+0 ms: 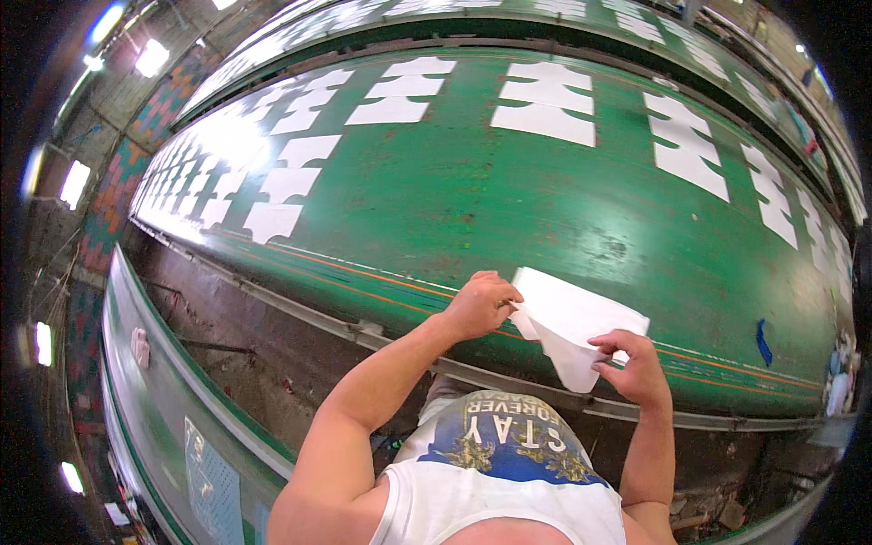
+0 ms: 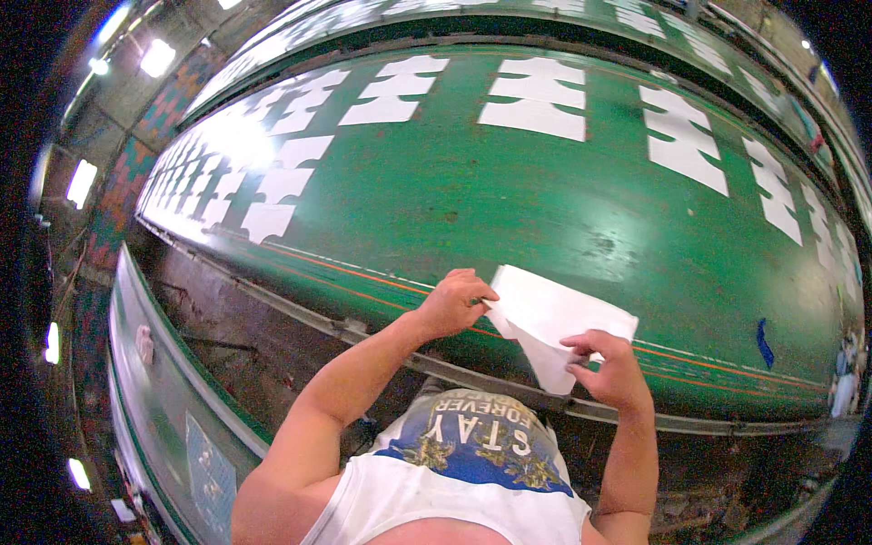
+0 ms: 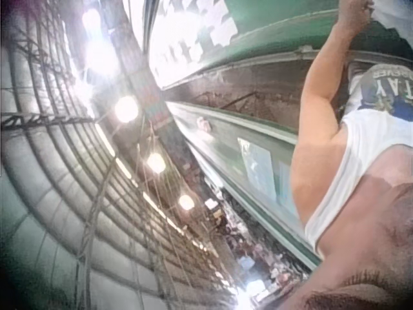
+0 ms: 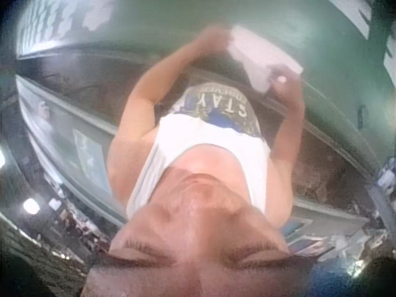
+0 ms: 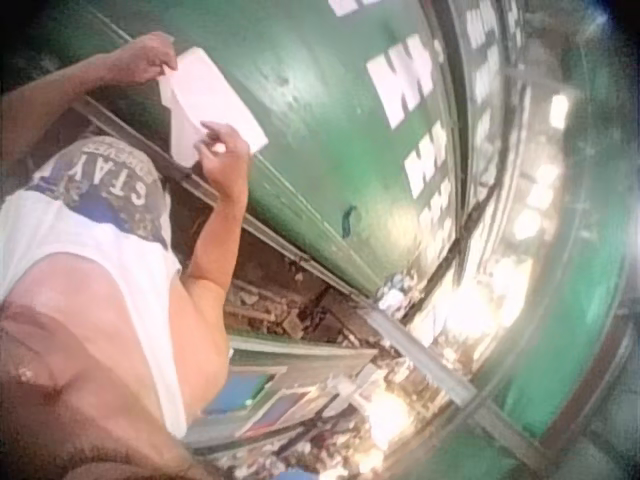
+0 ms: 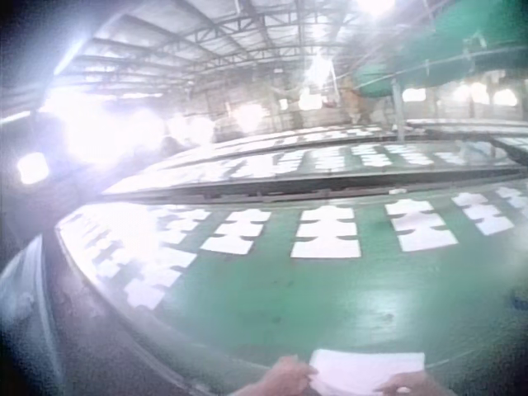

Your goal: The person places white paper cutouts onto a green conveyor belt, then uses a squeegee to spread black ink across a screen printing frame. The person repeats the ink spreading action multiple times.

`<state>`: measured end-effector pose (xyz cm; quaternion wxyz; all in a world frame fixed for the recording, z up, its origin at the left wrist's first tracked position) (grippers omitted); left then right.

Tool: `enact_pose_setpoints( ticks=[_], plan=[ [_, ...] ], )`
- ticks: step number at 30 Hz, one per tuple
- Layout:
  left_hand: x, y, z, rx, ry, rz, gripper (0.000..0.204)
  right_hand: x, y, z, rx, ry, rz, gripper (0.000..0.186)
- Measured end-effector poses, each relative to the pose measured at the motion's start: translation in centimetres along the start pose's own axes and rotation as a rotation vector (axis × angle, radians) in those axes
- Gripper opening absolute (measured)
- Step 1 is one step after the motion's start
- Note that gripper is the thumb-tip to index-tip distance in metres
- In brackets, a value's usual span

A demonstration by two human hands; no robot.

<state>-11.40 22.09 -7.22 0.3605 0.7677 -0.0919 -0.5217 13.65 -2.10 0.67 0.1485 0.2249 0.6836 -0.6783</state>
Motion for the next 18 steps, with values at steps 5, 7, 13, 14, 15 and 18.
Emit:
enact_pose_setpoints(
  ticks=[5, 7, 13, 14, 15, 18],
  plan=[
    [-8.9, -4.5, 7.5, -0.261, 0.065, 0.178, 0.014, 6.4, -0.7, -4.0, 0.001, -0.132, 0.197, 0.023],
    [-12.2, -6.8, 10.8, -0.333, 0.115, 0.207, 0.013, 10.2, -1.2, -6.1, -0.008, -0.211, 0.220, 0.014],
    [-20.9, -15.4, 18.6, -0.558, 0.312, 0.389, 0.014, 21.1, -2.3, -13.5, 0.152, -0.244, -0.042, 0.019],
    [-21.9, -17.0, 19.2, -0.611, 0.361, 0.433, 0.014, 22.8, -2.2, -15.1, 0.204, -0.196, -0.133, 0.017],
    [-22.8, -18.7, 19.5, -0.624, 0.364, 0.407, 0.013, 24.4, -2.1, -16.7, 0.275, -0.149, -0.231, 0.016],
    [-25.0, -24.5, 19.2, -0.687, 0.350, 0.291, 0.014, 27.6, -1.4, -21.4, 0.334, 0.055, -0.313, 0.013]
  ],
)
Point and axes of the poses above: each hand's wrist, its own z-axis away from the middle knuckle, its own x-axis out of the palm, y = z × x, the point moved 2 cm from there along -z, towards the middle knuckle, and after that the axes turned 2 degrees about -y, right-handed, at the moved point
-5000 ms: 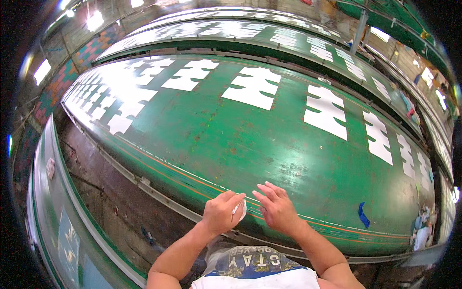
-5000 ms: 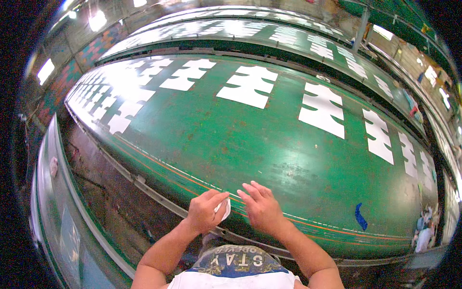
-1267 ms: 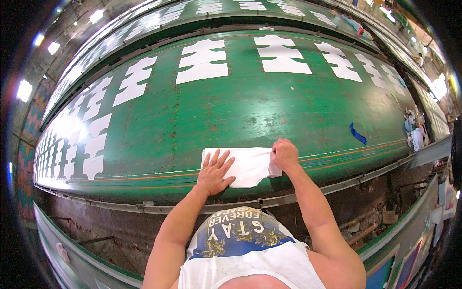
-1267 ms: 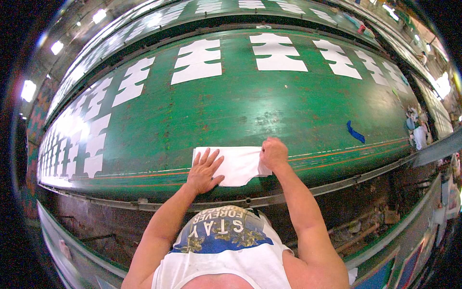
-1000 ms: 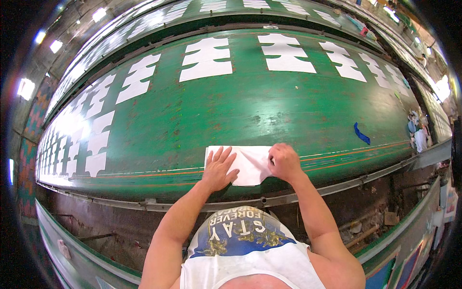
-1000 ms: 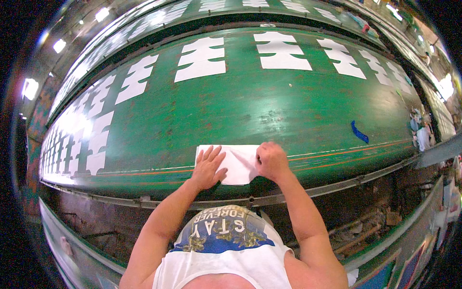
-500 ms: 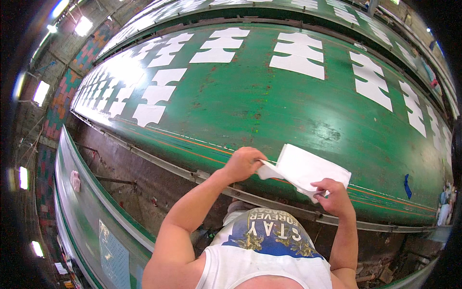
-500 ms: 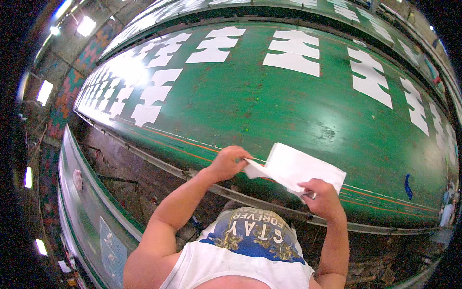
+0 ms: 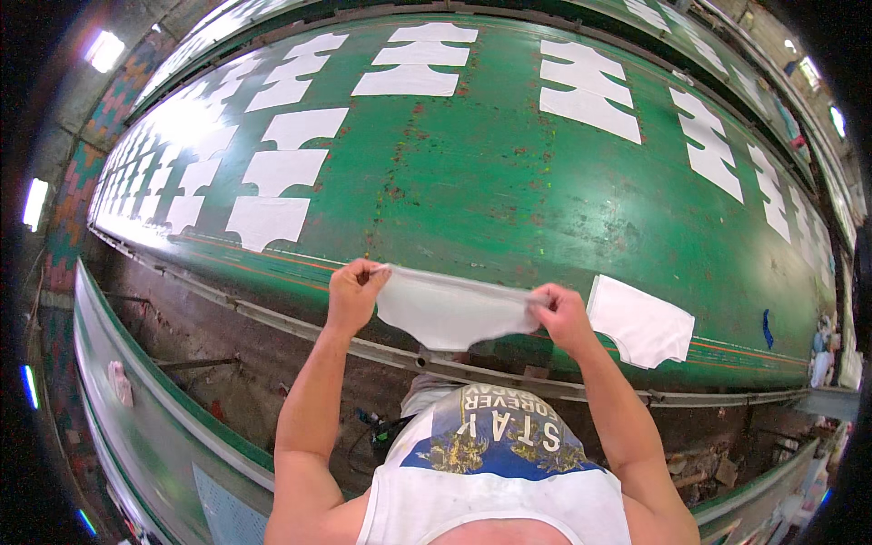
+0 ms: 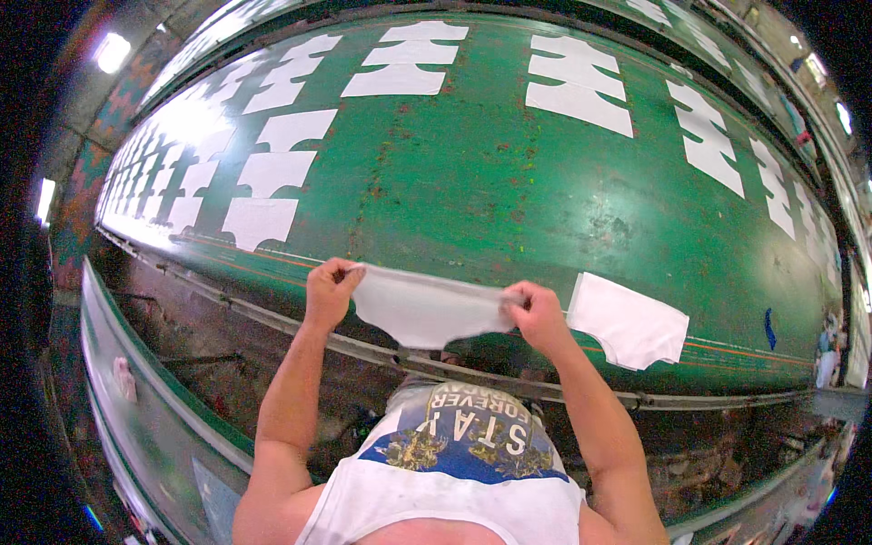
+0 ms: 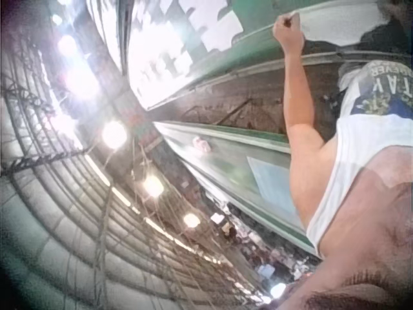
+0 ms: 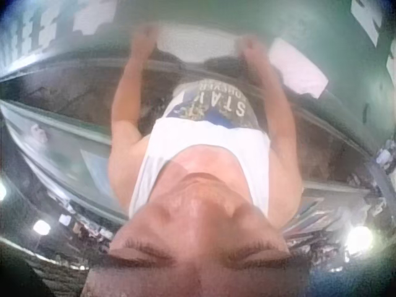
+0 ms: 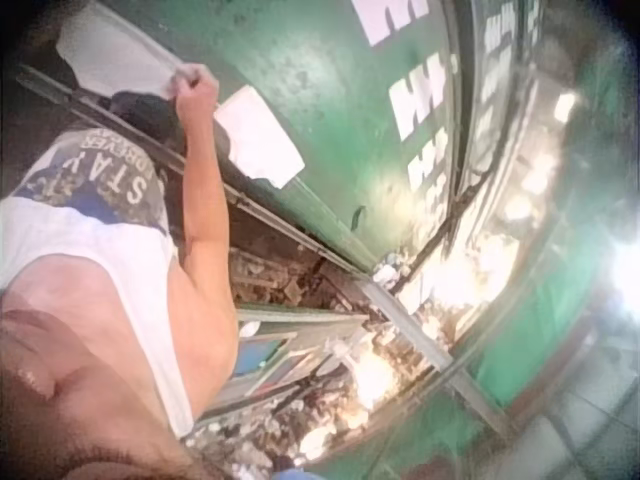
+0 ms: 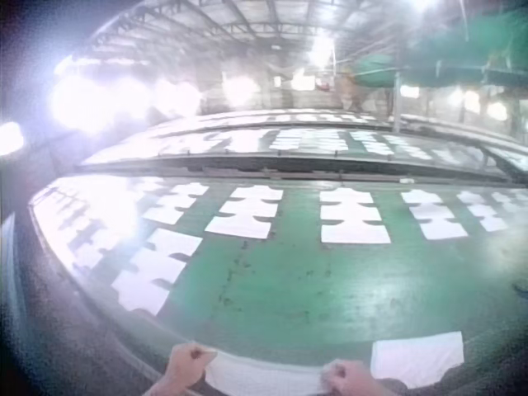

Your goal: The person places white paper cutouts onto a green conveyor belt, then uses a squeegee to spread black ink across a screen printing frame. The person repeats the ink spreading action multiple times.

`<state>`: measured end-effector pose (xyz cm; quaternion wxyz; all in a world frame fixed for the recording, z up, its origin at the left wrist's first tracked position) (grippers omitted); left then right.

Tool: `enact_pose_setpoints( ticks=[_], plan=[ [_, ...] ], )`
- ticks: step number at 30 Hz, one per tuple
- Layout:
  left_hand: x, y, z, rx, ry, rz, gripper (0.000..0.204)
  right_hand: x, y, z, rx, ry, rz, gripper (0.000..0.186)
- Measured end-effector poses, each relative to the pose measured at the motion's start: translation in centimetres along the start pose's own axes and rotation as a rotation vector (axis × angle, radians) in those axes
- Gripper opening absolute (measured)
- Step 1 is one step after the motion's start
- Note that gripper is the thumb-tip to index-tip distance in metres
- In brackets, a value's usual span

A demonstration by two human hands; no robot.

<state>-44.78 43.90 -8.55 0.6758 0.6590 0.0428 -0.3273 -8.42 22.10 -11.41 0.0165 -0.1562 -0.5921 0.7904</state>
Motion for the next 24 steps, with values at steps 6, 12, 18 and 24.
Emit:
enact_pose_setpoints(
  ticks=[6, 12, 18, 24],
  plan=[
    [0.0, -4.1, -9.7, 0.348, 0.252, -0.237, 0.013, 3.0, 1.1, -7.5, 0.111, 0.334, -0.124, 0.013],
    [1.0, -5.6, -14.8, 0.464, 0.283, -0.305, 0.013, 1.8, 1.5, -11.3, -0.003, 0.486, 0.191, 0.019],
    [1.8, -5.9, -16.5, 0.538, 0.273, -0.345, 0.011, 1.4, 1.6, -11.2, 0.060, 0.525, 0.357, 0.025],
    [2.0, -5.6, -16.8, 0.477, 0.283, -0.373, 0.010, 1.8, 0.8, -11.3, 0.127, 0.573, 0.410, 0.029]
  ],
)
Point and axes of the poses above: each hand's wrist, its own z-axis away from the middle knuckle, its own x-axis out of the palm, y = z × x, the point moved 2 cm from there along -z, towards the middle knuckle, and after that the axes turned 2 degrees about -y, right-handed, at the moved point
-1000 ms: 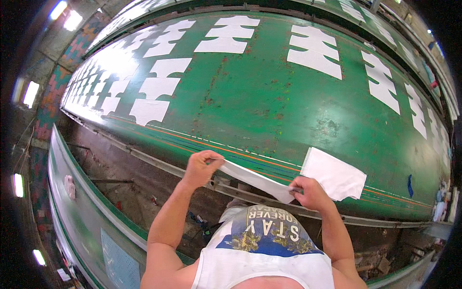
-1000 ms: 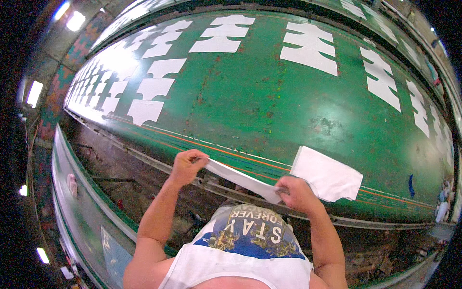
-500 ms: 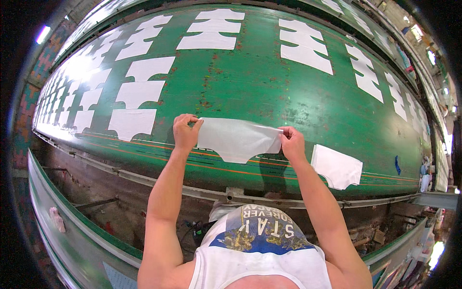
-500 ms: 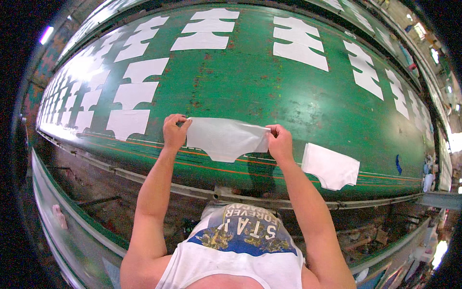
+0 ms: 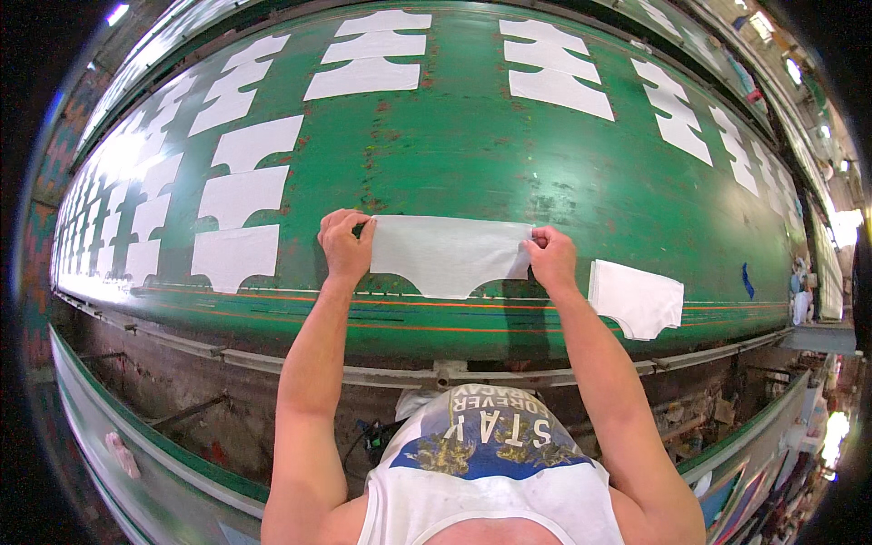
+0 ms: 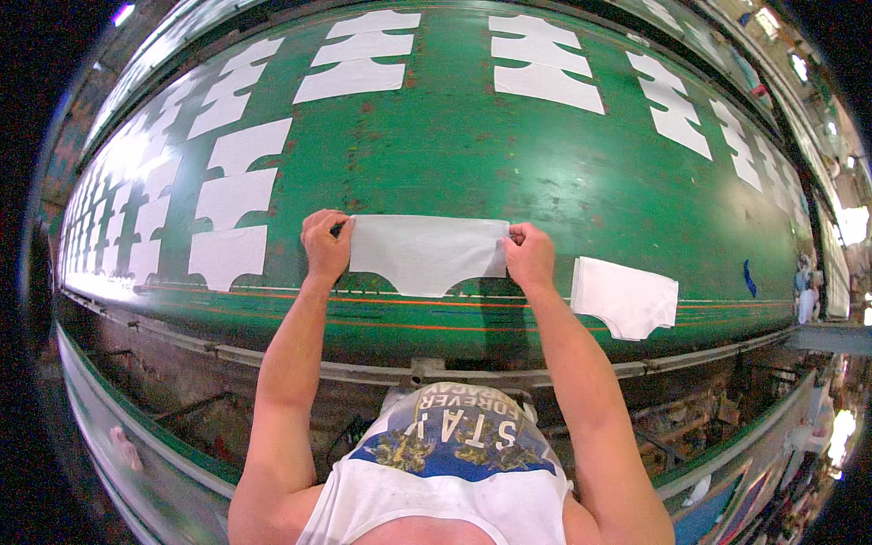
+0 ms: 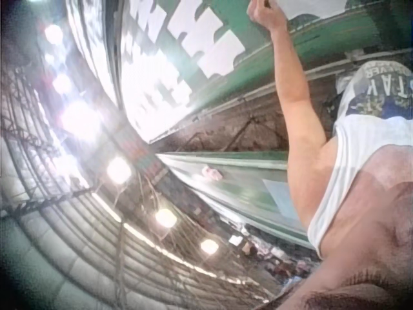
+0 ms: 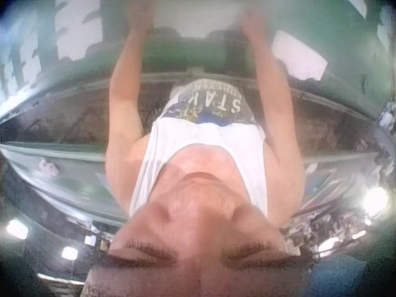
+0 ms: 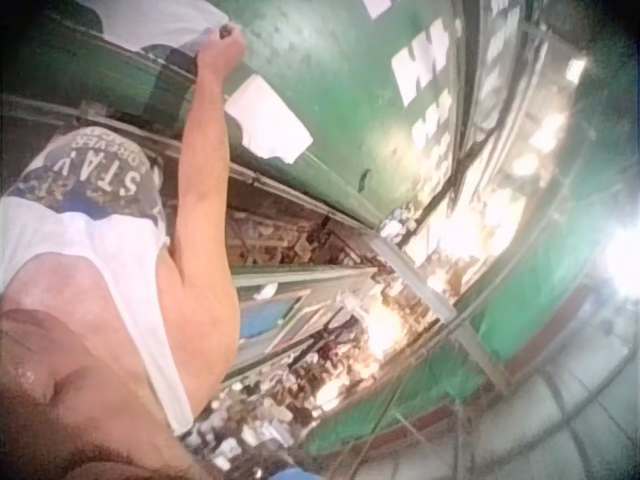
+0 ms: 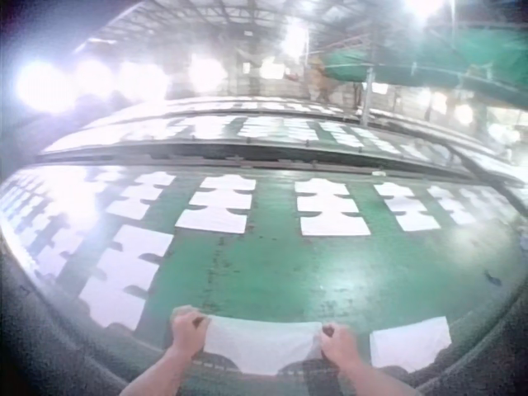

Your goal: The person places white paper cutouts onto a green conveyor belt, then uses a squeegee to spread black ink across a screen printing frame. The person repeats the ink spreading action multiple times.

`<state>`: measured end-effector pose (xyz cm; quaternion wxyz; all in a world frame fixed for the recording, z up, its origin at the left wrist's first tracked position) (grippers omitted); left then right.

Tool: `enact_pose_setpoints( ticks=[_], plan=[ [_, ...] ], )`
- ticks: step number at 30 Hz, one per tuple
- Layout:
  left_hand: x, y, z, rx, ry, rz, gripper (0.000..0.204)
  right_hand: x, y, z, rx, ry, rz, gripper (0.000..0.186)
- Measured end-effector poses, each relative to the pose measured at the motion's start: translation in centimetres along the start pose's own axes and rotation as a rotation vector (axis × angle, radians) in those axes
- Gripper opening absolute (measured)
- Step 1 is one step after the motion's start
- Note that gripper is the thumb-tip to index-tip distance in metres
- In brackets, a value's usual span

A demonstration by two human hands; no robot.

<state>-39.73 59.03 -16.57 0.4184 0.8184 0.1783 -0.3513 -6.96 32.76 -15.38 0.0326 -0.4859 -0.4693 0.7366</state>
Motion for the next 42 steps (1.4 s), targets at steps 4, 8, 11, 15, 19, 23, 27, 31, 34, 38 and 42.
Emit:
enact_pose_setpoints(
  ticks=[4, 8, 11, 15, 19, 23, 27, 31, 34, 38, 42],
  plan=[
    [-0.2, 0.3, 0.0, -0.047, -0.078, -0.043, 0.018, 0.0, -0.3, -0.1, 0.034, 0.000, -0.015, 0.029],
    [-0.1, 2.0, 0.9, -0.023, -0.091, -0.179, 0.065, 0.1, -0.3, -0.1, 0.029, 0.014, -0.009, 0.030],
    [1.0, 4.5, 2.5, 0.074, -0.425, -0.426, 0.098, 0.0, -0.2, -0.1, 0.020, 0.042, 0.020, 0.032],
    [2.7, 10.1, 6.0, 0.300, -0.665, -0.336, 0.105, 0.0, -0.1, -0.4, 0.054, 0.023, 0.009, 0.033],
    [5.7, 16.8, 7.5, 0.445, -0.731, -0.223, 0.108, 0.1, 0.0, -0.3, 0.061, 0.017, -0.019, 0.031],
    [9.2, 21.6, 7.1, 0.479, -0.752, -0.217, 0.110, -1.7, 0.8, 0.8, -0.047, 0.047, -0.204, 0.026],
    [11.4, 24.5, 6.8, 0.492, -0.782, -0.242, 0.108, -8.0, 5.0, 2.6, -0.050, 0.087, -0.048, 0.024],
    [11.8, 26.0, 6.3, 0.460, -0.815, -0.286, 0.106, -17.3, 12.6, 3.6, -0.109, 0.326, 0.317, 0.024],
    [12.4, 28.4, 7.1, 0.357, -0.826, -0.335, 0.105, -24.7, 18.6, 4.5, 0.003, 0.378, 0.553, 0.028],
    [13.9, 33.6, 9.4, 0.365, -0.824, -0.289, 0.100, -31.4, 24.3, 4.8, 0.118, 0.297, 0.768, 0.026],
    [15.6, 40.5, 13.8, 0.746, -0.856, -0.108, 0.088, -34.2, 27.5, 4.0, 0.101, 0.226, 0.718, 0.026]
  ],
)
Point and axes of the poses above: each hand's wrist, its own z-axis away from the middle knuckle, its own x-axis out of the palm, y = z × x, the point moved 2 cm from there along -z, towards the middle knuckle, and after that the axes turned 2 degrees about -y, right-handed, at the moved point
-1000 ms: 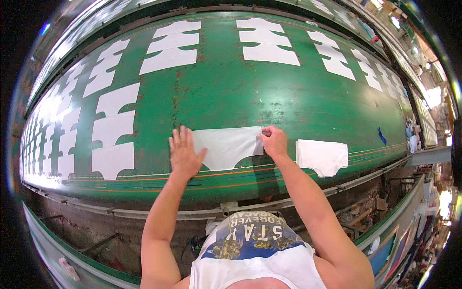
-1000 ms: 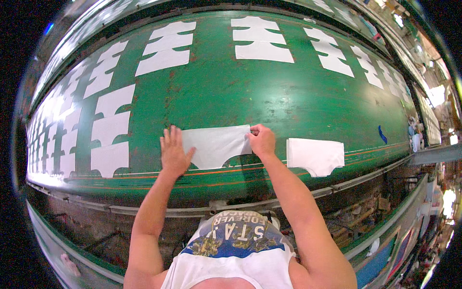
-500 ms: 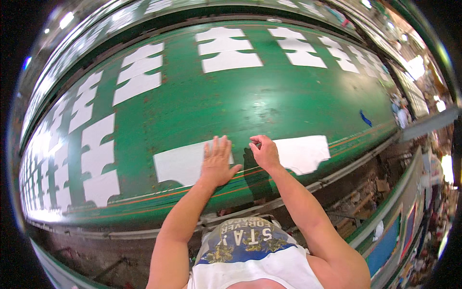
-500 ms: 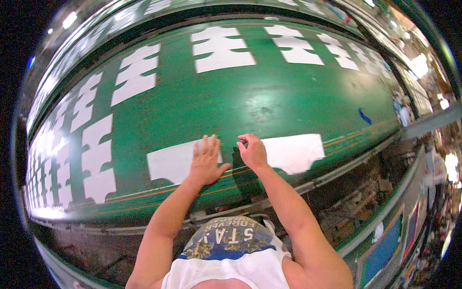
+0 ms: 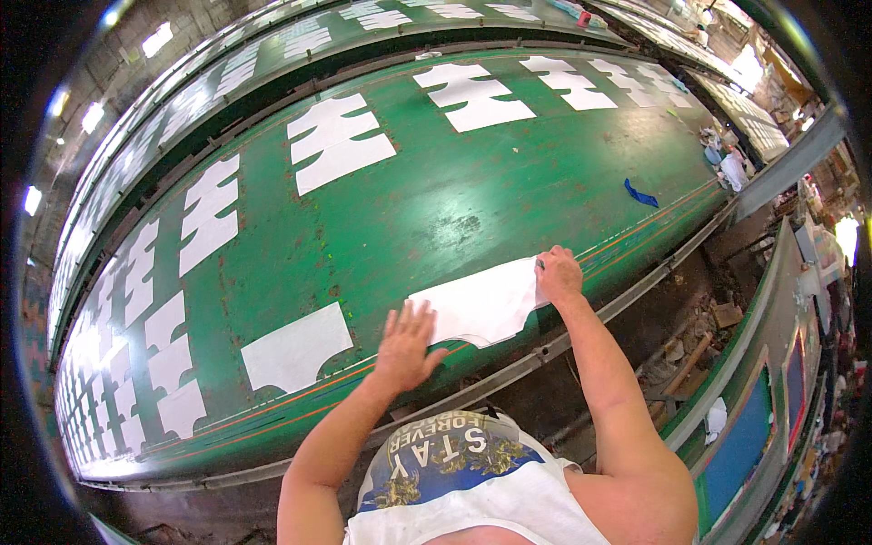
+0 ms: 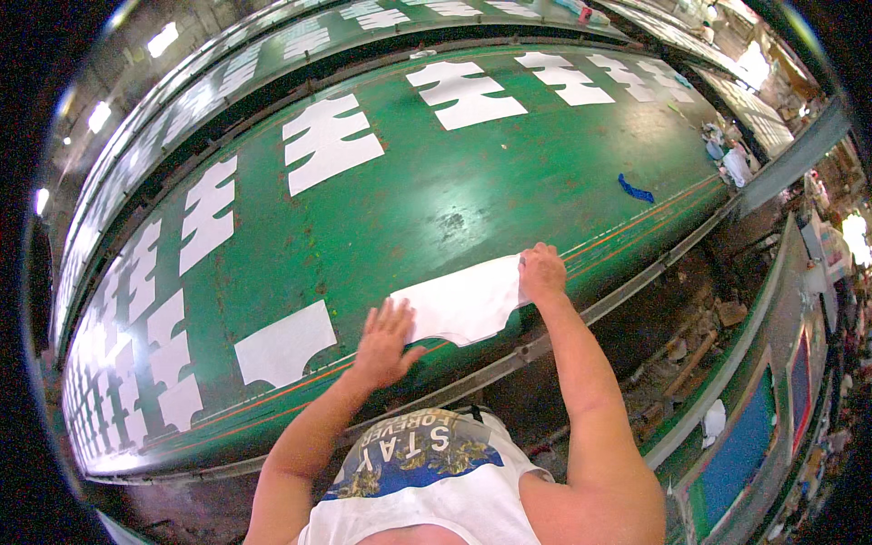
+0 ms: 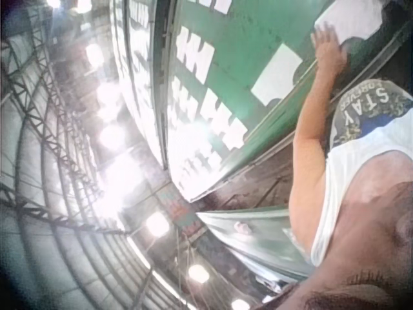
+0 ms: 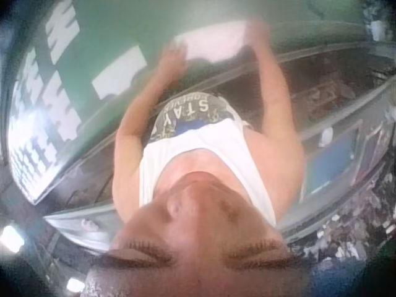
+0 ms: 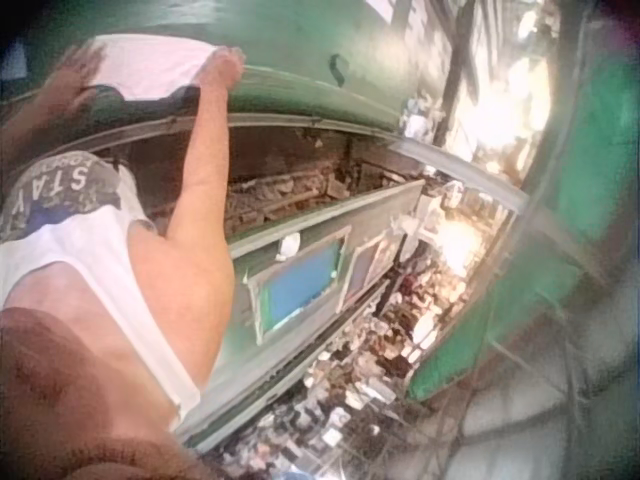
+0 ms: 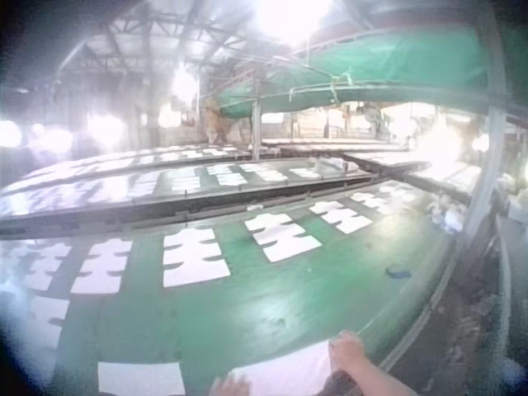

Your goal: The person places white paper cutouts onto a green conveyor belt, then uses a squeegee to spread black ink across a screen printing frame. The person repeats the ink spreading action multiple times.

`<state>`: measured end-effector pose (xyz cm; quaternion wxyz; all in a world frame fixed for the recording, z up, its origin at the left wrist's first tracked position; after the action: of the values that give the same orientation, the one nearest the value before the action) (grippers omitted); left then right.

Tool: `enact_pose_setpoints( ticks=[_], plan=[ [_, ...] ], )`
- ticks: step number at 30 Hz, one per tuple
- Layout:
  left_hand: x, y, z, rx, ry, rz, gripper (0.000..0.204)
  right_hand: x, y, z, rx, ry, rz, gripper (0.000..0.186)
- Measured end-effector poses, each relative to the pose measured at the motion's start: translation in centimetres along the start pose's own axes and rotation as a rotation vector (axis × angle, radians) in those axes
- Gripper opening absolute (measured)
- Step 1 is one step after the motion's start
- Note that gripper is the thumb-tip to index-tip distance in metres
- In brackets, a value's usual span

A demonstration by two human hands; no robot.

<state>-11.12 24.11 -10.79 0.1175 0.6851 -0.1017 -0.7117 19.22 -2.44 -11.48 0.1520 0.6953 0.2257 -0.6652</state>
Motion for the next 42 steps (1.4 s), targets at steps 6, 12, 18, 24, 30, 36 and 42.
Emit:
enact_pose_setpoints(
  ticks=[6, 12, 18, 24, 30, 36, 42],
  plan=[
    [1.9, 5.7, -3.9, 0.052, -0.056, -0.040, 0.079, 1.2, 1.8, -2.0, -0.045, -0.080, -0.038, 0.026],
    [2.5, 6.0, -5.0, -0.081, -0.050, -0.091, 0.083, 0.1, 2.2, -2.3, -0.094, -0.001, -0.008, 0.021],
    [1.2, 5.8, -7.9, -0.225, 0.344, 0.452, 0.074, -5.1, -4.2, 1.8, -0.562, -0.312, -0.967, 0.011],
    [-3.0, 3.3, -3.4, -0.152, 0.129, 0.403, 0.026, -10.9, -8.8, 4.0, -0.712, -0.582, -1.397, 0.013],
    [-5.8, -4.0, 9.1, -0.560, 0.320, 0.755, 0.016, -8.2, -11.0, 2.1, -0.522, -0.542, -1.454, 0.010],
    [-7.7, -12.8, 19.9, -0.828, 0.762, 1.046, 0.009, -2.6, -20.4, 3.0, -0.454, -0.618, -1.428, 0.010],
    [-8.4, -24.0, 23.1, -0.915, 0.954, 0.942, 0.015, 2.1, -34.2, 0.2, -0.621, -0.362, -1.114, 0.026]
  ],
)
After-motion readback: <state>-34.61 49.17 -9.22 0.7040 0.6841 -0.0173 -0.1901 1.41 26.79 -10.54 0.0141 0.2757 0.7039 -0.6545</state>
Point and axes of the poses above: each hand's wrist, its own z-axis away from the middle knuckle, its own x-axis out of the palm, y = z × x, the point moved 2 cm from there along -z, towards the middle knuckle, and after that the axes turned 2 degrees about -y, right-handed, at the moved point
